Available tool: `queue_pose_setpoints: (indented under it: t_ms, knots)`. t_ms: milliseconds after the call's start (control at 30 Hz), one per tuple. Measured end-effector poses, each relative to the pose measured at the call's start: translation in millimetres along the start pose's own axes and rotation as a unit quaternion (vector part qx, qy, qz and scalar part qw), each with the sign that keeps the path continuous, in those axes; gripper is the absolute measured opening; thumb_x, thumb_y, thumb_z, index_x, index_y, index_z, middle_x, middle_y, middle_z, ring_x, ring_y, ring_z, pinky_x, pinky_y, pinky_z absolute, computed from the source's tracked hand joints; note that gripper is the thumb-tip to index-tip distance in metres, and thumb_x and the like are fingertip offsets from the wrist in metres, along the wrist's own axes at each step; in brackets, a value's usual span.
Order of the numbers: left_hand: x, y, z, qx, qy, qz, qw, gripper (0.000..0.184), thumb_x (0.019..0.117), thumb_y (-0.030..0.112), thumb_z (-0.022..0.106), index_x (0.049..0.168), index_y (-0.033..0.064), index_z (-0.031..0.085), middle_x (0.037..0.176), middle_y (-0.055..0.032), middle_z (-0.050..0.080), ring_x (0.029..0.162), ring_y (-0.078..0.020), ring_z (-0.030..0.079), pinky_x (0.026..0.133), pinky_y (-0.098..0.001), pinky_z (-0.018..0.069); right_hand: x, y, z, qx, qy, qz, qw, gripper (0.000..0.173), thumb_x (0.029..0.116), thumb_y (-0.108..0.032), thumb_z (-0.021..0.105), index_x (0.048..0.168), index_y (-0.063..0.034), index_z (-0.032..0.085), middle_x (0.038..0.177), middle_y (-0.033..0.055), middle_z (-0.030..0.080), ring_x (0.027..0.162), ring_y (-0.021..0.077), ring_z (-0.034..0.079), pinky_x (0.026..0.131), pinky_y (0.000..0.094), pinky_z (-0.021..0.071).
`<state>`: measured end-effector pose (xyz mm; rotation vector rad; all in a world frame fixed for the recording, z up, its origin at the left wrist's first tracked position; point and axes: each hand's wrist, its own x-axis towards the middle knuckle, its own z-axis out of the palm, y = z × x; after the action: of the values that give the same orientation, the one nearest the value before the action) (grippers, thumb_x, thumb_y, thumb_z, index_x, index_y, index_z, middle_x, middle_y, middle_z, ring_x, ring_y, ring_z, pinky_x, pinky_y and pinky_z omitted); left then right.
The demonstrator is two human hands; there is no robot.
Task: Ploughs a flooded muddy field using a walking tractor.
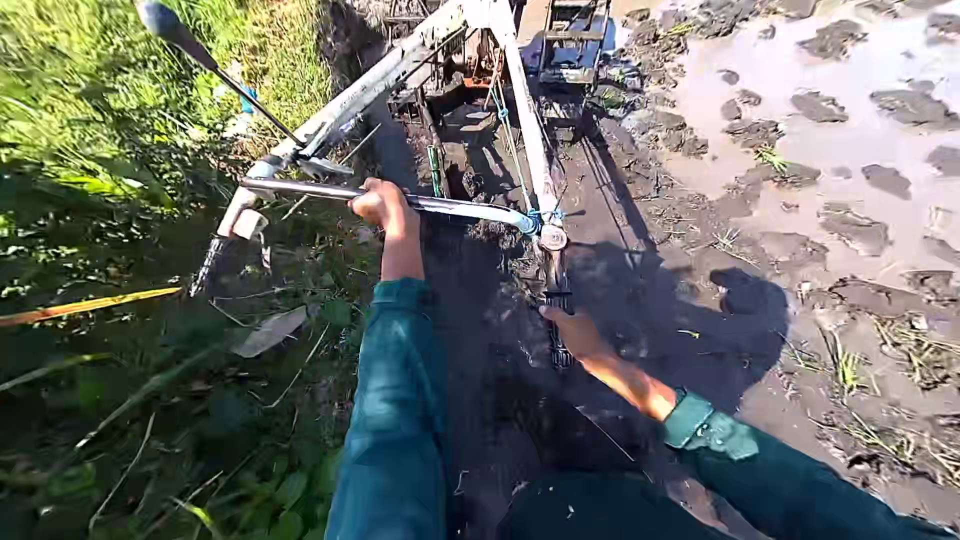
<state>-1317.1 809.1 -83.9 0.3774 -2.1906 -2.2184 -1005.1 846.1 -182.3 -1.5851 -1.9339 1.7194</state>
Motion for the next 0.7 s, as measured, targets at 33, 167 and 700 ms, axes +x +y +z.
queue_pose_setpoints:
  t_ms: [33, 167, 700]
  knots:
    - [15, 2, 16, -0.007, 0.005, 0.006, 1.0, 0.047, 0.1028, 0.02, 0.051, 0.143, -0.0043, 0.042, 0.113, -0.0224, 0.062, 0.086, -0.0268, 0.066, 0.073, -0.0439, 0.0586, 15, -10, 1, 0.004, -0.01, -0.001, 1.0, 0.048, 0.0998, -0.04, 0.061, 0.124, 0.0013, 0.063, 0.108, 0.0195, 0.067, 0.1, 0.0294, 0.064, 0.091, 0.0529, 0.0506]
    - [77, 6, 35, -0.037, -0.037, 0.04, 0.998, 0.028, 0.0961, 0.012, 0.054, 0.122, 0.0029, 0.048, 0.094, -0.0106, 0.055, 0.066, -0.0175, 0.057, 0.058, -0.0378, 0.0543, 52, -61, 43, 0.014, -0.097, 0.018, 0.995, 0.05, 0.1, -0.036, 0.062, 0.133, 0.0014, 0.057, 0.116, 0.0212, 0.065, 0.107, 0.0306, 0.063, 0.095, 0.0523, 0.0491]
    - [57, -26, 309, -0.055, -0.035, -0.002, 0.998, 0.037, 0.1076, 0.017, 0.047, 0.137, -0.0035, 0.041, 0.102, -0.0185, 0.056, 0.075, -0.0236, 0.059, 0.069, -0.0418, 0.0556, 270, -109, -95, 0.023, 0.103, 0.107, 0.989, 0.049, 0.1042, -0.038, 0.056, 0.122, 0.0073, 0.064, 0.115, 0.0258, 0.067, 0.106, 0.0349, 0.064, 0.098, 0.0538, 0.0471]
